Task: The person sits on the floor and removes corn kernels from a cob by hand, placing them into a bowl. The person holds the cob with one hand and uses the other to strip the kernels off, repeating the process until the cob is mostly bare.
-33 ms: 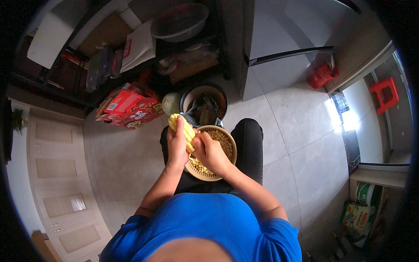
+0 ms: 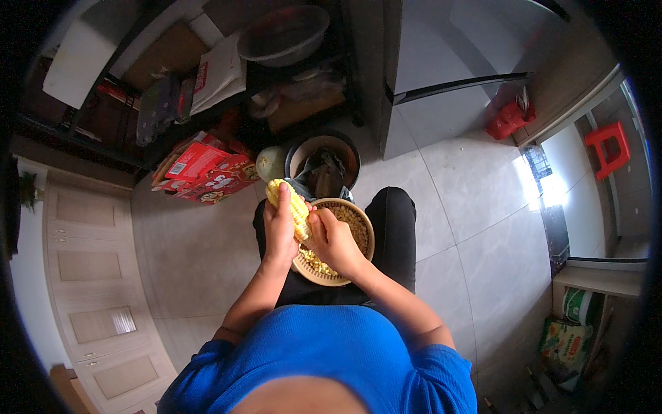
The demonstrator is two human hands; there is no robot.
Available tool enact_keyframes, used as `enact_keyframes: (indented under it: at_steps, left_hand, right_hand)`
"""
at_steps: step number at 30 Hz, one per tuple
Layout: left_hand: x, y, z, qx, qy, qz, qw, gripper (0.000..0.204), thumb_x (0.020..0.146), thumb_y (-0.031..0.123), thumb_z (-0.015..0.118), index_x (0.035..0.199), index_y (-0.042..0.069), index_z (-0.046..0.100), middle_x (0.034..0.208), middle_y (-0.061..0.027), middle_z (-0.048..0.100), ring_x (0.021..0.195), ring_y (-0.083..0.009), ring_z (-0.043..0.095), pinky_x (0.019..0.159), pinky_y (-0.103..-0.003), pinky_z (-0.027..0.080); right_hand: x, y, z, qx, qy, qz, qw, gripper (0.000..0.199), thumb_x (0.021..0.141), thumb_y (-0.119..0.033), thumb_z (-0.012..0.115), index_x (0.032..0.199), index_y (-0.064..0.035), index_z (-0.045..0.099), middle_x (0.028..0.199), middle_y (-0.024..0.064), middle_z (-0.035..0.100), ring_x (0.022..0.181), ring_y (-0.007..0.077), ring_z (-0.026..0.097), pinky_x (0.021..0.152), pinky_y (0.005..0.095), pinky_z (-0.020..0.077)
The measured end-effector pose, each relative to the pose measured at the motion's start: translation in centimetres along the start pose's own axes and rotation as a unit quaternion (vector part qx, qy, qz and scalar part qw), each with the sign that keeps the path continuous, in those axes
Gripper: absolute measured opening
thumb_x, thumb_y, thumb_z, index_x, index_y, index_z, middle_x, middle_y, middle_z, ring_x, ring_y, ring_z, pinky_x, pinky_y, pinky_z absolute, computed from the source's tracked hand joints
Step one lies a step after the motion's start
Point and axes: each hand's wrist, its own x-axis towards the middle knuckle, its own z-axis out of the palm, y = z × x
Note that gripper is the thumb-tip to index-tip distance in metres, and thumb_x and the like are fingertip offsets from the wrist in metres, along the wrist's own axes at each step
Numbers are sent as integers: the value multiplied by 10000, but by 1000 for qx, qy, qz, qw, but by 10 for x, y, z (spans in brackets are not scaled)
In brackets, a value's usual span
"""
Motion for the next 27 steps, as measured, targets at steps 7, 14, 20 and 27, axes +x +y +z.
enact_keyframes:
  at_steps: [7,14,20,27]
  left_hand:
    - [3,21,-5,-153,-94,-97,979,328,883,397,478,913,73,444,784,-62,517,665,-157,538,692,-333,489]
    - [5,23,-12,-260,-126,-180,940,447,873,475,425,1012,56,493,852,-65,528,772,-179,531,757,-344,464]
    - [7,20,-16,-234,-133,-149,952,449,880,476,411,1006,52,488,865,-67,533,795,-184,523,763,-332,459]
    - [5,18,-13,-200,-151,-121,960,479,895,483,378,1092,59,481,903,-71,534,826,-171,527,764,-295,454]
  right_hand:
    - [3,22,9,544,7,206,813,184,915,-146,402,967,-20,526,887,44,536,825,139,520,755,245,431]
    - [-6,82,1,-80,-44,76,993,107,789,-21,506,852,16,584,859,186,589,853,322,577,743,351,457]
    - [-2,45,-2,124,-10,45,991,109,832,-28,518,922,21,554,885,96,601,845,204,582,743,296,456]
    - [11,-8,-13,348,-102,152,919,249,865,-113,529,1091,-30,465,988,38,527,947,101,500,784,248,425]
